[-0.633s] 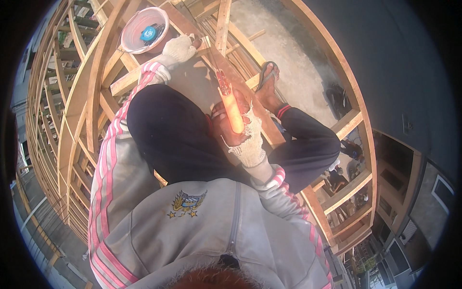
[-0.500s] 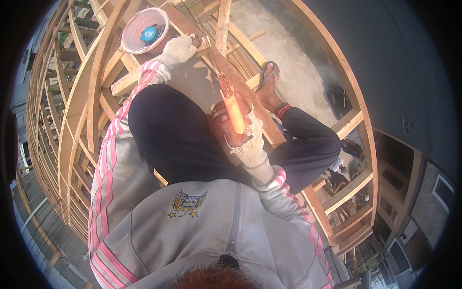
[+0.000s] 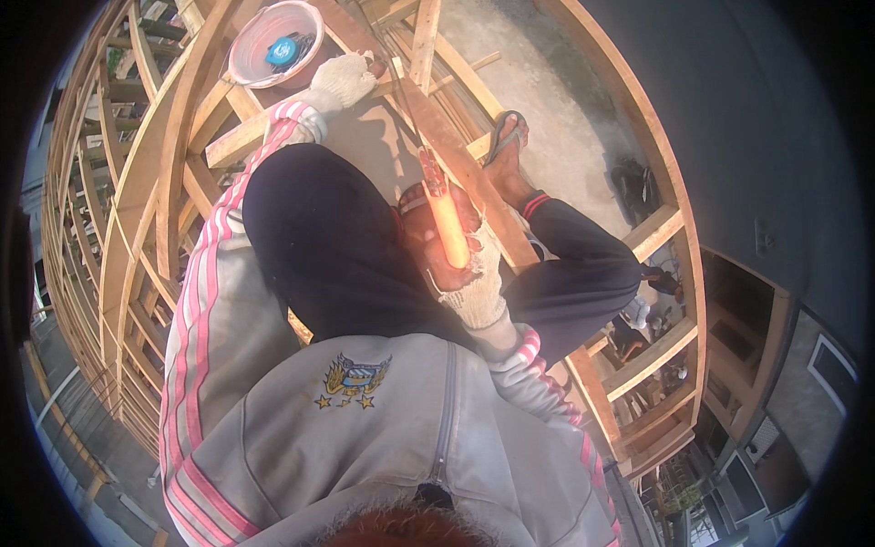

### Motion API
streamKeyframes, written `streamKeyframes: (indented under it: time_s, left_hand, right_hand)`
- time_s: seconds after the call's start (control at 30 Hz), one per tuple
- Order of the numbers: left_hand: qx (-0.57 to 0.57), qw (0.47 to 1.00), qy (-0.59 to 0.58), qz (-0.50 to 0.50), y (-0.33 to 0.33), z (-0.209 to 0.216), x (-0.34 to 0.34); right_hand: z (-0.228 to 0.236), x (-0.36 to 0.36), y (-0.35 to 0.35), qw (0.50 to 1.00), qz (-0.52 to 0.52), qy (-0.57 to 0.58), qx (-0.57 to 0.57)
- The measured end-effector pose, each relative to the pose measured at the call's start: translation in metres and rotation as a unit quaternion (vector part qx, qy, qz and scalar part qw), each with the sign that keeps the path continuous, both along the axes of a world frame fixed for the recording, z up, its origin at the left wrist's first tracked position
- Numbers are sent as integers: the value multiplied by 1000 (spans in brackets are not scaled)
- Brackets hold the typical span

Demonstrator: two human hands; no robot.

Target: The person positions a wooden plank onto a curved wooden frame and secures it using a hammer and nails. The person repeatedly hammers nails into the wood to fasten the plank in place.

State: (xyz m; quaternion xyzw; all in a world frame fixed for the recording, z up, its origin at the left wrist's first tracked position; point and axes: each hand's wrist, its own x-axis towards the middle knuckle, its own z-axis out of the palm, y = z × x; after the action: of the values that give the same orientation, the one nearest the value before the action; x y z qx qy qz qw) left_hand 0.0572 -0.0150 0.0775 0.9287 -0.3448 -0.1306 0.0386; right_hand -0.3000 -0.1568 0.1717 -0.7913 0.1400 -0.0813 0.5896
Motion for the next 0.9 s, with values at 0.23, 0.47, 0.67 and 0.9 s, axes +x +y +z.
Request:
streamKeyframes:
  time_s: [0.23, 0.47, 0.67, 0.9]
  left_hand:
    - [6, 999, 16, 29, -6, 5, -2]
    - [15, 1000, -5, 10, -2, -2, 2]
    - [21, 999, -18, 22, -3, -8, 4]
    - [12, 1000, -20, 21, -5, -10, 1]
  right_hand:
    - [-19, -18, 6, 966, -73, 48, 242]
    - [4, -16, 10, 990, -31, 48, 130]
    - [-4, -36, 7, 996, 1, 16, -83]
    - [17, -14, 8, 999, 2, 47, 7]
